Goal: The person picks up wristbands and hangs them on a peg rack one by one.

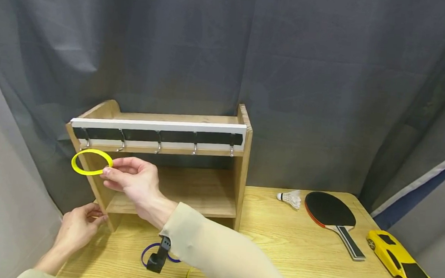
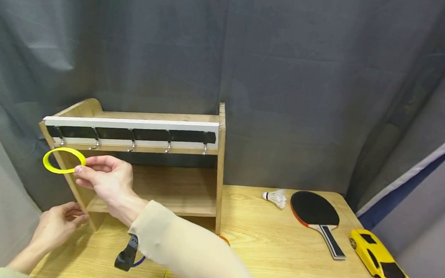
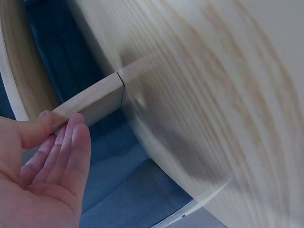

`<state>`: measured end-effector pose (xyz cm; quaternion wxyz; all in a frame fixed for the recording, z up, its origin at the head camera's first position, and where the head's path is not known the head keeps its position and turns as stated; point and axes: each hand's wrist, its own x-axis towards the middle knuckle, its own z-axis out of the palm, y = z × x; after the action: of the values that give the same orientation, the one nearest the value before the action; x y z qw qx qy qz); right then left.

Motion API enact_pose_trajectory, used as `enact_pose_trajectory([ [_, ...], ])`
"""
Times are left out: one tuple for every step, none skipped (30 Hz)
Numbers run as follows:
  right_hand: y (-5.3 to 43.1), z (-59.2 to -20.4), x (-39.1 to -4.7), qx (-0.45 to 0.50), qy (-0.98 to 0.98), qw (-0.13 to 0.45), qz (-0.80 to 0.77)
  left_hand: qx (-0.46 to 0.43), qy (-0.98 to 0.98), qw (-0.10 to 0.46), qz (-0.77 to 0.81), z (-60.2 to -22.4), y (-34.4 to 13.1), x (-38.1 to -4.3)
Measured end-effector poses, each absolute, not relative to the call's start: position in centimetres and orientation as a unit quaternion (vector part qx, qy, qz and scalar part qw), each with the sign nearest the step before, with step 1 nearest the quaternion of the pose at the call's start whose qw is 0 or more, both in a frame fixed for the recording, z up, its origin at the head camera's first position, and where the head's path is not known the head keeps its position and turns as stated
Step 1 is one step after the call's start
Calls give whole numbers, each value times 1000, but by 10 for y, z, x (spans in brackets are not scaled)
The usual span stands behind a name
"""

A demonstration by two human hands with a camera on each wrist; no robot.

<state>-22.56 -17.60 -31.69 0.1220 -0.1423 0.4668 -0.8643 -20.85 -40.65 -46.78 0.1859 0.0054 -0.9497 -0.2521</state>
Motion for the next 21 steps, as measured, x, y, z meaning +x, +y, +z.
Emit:
enact_pose_trajectory([
  [-178,-316,-226,-139,465,120,-866,5,-950,187,-252,-467,-406,-209],
  [-180,-315,-227,-137,464,118,-868,5,-949,189,-251,-467,-406,-209],
  [-181,-313,-228,-135,461,115,-869,4,-949,191,-250,-467,-406,-209],
  [-183,-312,-229,-133,459,113,-871,3,-949,194,-249,-466,-406,-209],
  [-185,-311,-230,-133,454,112,-874,3,-949,196,-248,-466,-406,-209],
  [-186,-310,-231,-132,452,111,-875,3,-949,198,-246,-466,-406,-209],
  [-187,-310,-232,-131,450,111,-876,4,-948,200,-246,-466,-406,-209],
  [-189,-309,-233,-129,450,113,-877,5,-948,202,-245,-466,-406,-209],
  [-190,-309,-234,-127,449,114,-877,6,-948,202,-244,-466,-406,-209],
  [-191,-309,-234,-125,450,114,-877,7,-948,203,-245,-466,-406,-209],
  [-192,-309,-234,-122,451,115,-877,7,-948,202,-245,-466,-406,-209],
  [-194,-310,-235,-118,452,114,-877,7,-949,200,-245,-466,-406,-210],
  [-195,-310,-234,-114,453,113,-877,7,-949,199,-245,-466,-406,-210],
  [-196,-311,-234,-110,455,112,-877,8,-949,197,-246,-466,-406,-210],
  [-197,-311,-234,-105,456,111,-877,8,-949,195,-247,-466,-406,-210],
  [-199,-312,-234,-100,458,110,-876,8,-949,194,-247,-466,-406,-210],
  [-200,-313,-234,-95,461,109,-876,8,-949,193,-247,-466,-406,-210],
  [-201,-314,-233,-91,463,108,-875,8,-950,193,-247,-466,-406,-210],
  [-203,-315,-233,-89,464,108,-875,8,-950,194,-246,-466,-406,-210],
  [-204,-317,-233,-86,466,107,-874,7,-950,194,-246,-467,-406,-210],
  [-205,-318,-233,-83,467,107,-874,6,-950,195,-246,-467,-406,-210],
])
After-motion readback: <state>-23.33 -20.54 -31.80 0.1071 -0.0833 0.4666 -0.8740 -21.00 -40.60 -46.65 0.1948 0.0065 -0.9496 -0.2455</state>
